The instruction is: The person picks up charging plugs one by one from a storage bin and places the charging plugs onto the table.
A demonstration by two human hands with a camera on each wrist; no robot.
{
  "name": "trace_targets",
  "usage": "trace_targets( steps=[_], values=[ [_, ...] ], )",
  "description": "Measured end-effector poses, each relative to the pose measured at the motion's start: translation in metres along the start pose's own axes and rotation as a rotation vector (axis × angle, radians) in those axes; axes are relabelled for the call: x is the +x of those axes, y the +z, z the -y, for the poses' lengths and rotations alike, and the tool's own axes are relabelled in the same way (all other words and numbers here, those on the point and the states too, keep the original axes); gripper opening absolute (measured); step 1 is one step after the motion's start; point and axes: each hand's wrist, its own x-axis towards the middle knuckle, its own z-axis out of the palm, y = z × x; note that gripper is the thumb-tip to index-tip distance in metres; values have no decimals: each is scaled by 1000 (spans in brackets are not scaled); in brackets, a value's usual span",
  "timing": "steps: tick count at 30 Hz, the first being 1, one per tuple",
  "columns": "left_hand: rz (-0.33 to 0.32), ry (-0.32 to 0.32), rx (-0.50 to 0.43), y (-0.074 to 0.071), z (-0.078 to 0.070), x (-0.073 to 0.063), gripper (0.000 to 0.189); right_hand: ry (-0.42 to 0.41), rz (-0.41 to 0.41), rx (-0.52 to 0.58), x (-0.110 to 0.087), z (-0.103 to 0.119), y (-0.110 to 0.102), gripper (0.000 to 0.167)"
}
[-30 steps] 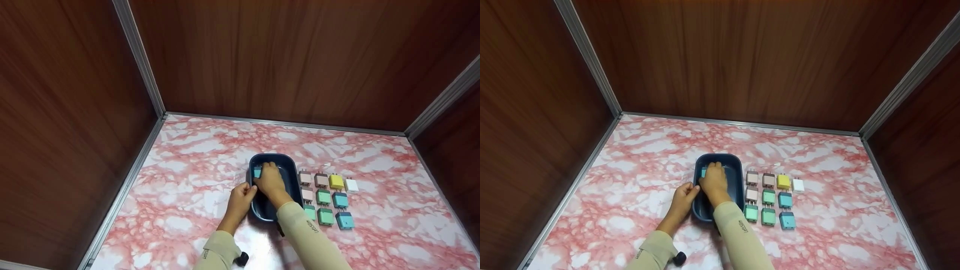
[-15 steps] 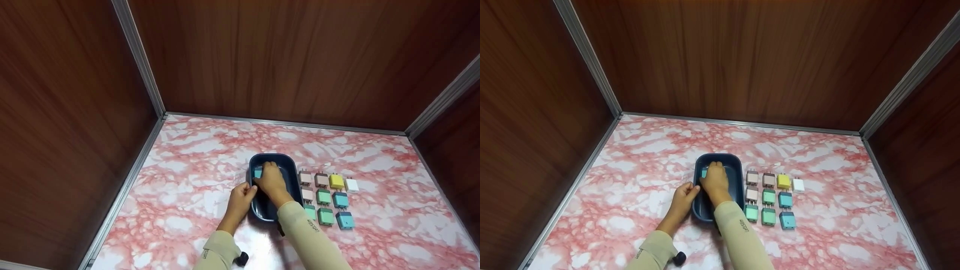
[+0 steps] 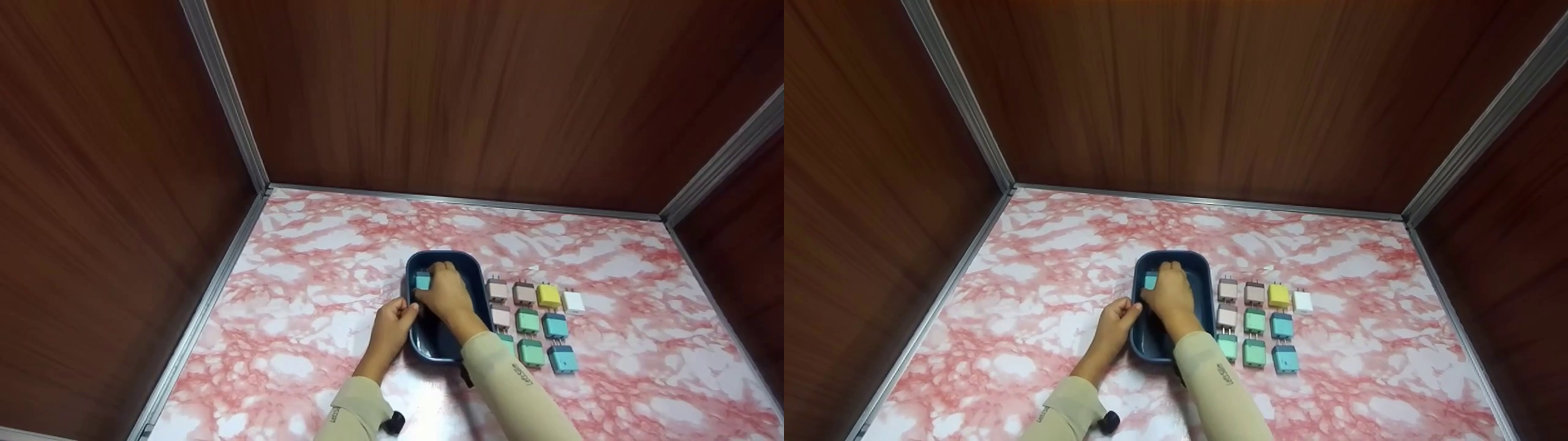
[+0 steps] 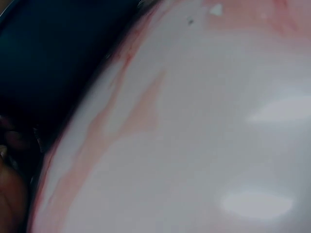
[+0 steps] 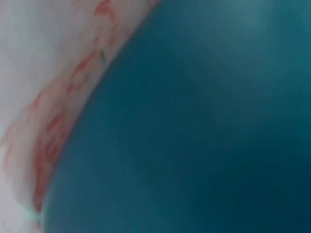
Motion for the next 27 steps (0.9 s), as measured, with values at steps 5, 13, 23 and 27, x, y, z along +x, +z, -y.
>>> trace_targets(
  steps=[5,13,23,27],
  values=[
    [15,-9,-11,-6,-25,-7,42,-22,-5,15,-5,-4,-10,58],
    [18,-3,-34,-11,-42,-11,41,-82,-27,21,-15,-3,-31,61],
    [18,-3,-25,-5,-29,-8,41,-134,-49,53,-23,-10,-58,62],
    [-5,-4,1,1,-9,-2,43,-134,-58,60,-25,-14,-69,63]
  ],
)
